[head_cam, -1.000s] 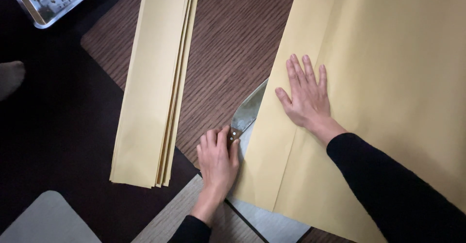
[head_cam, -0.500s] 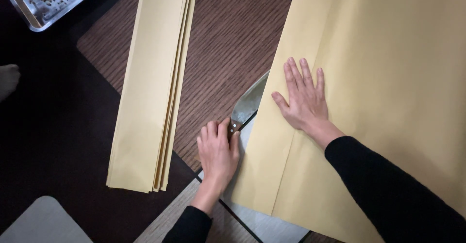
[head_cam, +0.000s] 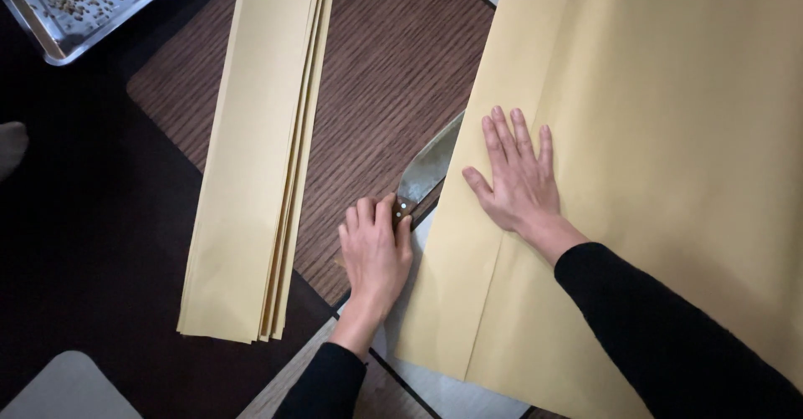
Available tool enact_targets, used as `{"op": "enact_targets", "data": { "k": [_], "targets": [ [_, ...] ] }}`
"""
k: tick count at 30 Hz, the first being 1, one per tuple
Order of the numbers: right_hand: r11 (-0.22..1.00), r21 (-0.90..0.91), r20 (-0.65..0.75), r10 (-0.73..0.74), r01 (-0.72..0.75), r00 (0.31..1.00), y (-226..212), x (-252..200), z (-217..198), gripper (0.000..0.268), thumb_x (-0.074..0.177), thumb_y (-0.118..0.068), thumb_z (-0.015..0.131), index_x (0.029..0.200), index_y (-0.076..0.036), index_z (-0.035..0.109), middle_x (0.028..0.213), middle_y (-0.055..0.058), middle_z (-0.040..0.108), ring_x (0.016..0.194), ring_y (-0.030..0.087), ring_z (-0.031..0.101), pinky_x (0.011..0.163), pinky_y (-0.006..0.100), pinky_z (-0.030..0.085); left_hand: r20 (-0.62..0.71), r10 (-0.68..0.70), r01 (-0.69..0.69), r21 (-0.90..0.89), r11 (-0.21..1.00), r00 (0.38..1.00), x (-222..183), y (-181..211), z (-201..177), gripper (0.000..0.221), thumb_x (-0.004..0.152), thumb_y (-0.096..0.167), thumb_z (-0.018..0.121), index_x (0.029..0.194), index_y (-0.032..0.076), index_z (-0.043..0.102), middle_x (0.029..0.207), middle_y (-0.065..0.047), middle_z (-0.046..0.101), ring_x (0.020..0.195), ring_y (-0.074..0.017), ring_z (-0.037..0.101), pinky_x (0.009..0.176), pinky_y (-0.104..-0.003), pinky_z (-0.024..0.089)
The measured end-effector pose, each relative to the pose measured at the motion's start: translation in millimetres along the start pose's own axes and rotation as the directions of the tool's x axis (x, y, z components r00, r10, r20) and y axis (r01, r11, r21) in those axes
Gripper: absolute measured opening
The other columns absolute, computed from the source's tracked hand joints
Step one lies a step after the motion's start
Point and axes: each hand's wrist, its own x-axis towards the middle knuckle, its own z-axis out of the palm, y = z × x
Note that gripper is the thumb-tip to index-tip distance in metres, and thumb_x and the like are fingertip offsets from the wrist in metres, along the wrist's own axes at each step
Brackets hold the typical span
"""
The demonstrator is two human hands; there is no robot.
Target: Cutting strips of yellow paper from a large sheet using a knife and folding them.
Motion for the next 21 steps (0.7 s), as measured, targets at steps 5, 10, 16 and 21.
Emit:
{"op": "enact_targets", "data": {
  "k": [5, 10, 16, 21],
  "targets": [
    [1.0, 0.014, -0.025, -0.014, 0.015, 1.0, -1.3, -1.2, -1.8, 0.092, 0.114, -0.072, 0.032, 0.184, -0.013, 0.023, 0.195, 0.011, 0.014, 0.179, 0.038, 0.008, 0.138, 0.074, 0.002, -0.004, 0.02, -0.02, -0.004, 1.0, 1.0, -0.5, -1.9, 3.9, 0.046, 0.095, 0.03, 0.085, 0.136, 0.011, 0.074, 0.115, -0.009, 0.062, 0.106, -0.0351, 0.062, 0.083, -0.048, 0.048],
    [1.0, 0.018, -0.039, -0.021, 0.022, 0.999, -1.6, -1.1, -2.9, 0.093, 0.114, -0.071, 0.034, 0.185, -0.012, 0.022, 0.195, 0.012, 0.013, 0.178, 0.04, 0.008, 0.138, 0.075, 0.005, 0.031, 0.009, -0.007, -0.069, 0.998, 0.999, -12.6, 13.7, -9.3, 0.045, 0.096, 0.027, 0.085, 0.135, 0.009, 0.073, 0.113, -0.01, 0.061, 0.105, -0.0367, 0.062, 0.083, -0.048, 0.049],
    [1.0, 0.018, -0.042, -0.024, 0.025, 0.999, -2.4, -1.3, -4.5, 0.093, 0.114, -0.072, 0.034, 0.184, -0.012, 0.022, 0.194, 0.013, 0.014, 0.178, 0.041, 0.01, 0.137, 0.076, 0.007, 0.048, -0.027, 0.031, -0.083, 0.996, 0.998, -6.6, 19.9, -4.4, 0.043, 0.098, 0.028, 0.082, 0.135, 0.009, 0.074, 0.117, -0.01, 0.061, 0.107, -0.0357, 0.062, 0.082, -0.048, 0.049],
    [1.0, -0.003, -0.03, -0.02, 0.02, 0.999, -1.6, -0.9, -2.8, 0.095, 0.113, -0.073, 0.033, 0.184, -0.012, 0.023, 0.194, 0.013, 0.014, 0.178, 0.04, 0.009, 0.137, 0.076, 0.005, 0.038, -0.065, 0.068, -0.071, 0.995, 0.997, -5.4, 17.8, 5.5, 0.045, 0.098, 0.03, 0.082, 0.137, 0.01, 0.074, 0.119, -0.009, 0.061, 0.107, -0.0347, 0.061, 0.084, -0.047, 0.048]
  ]
}}
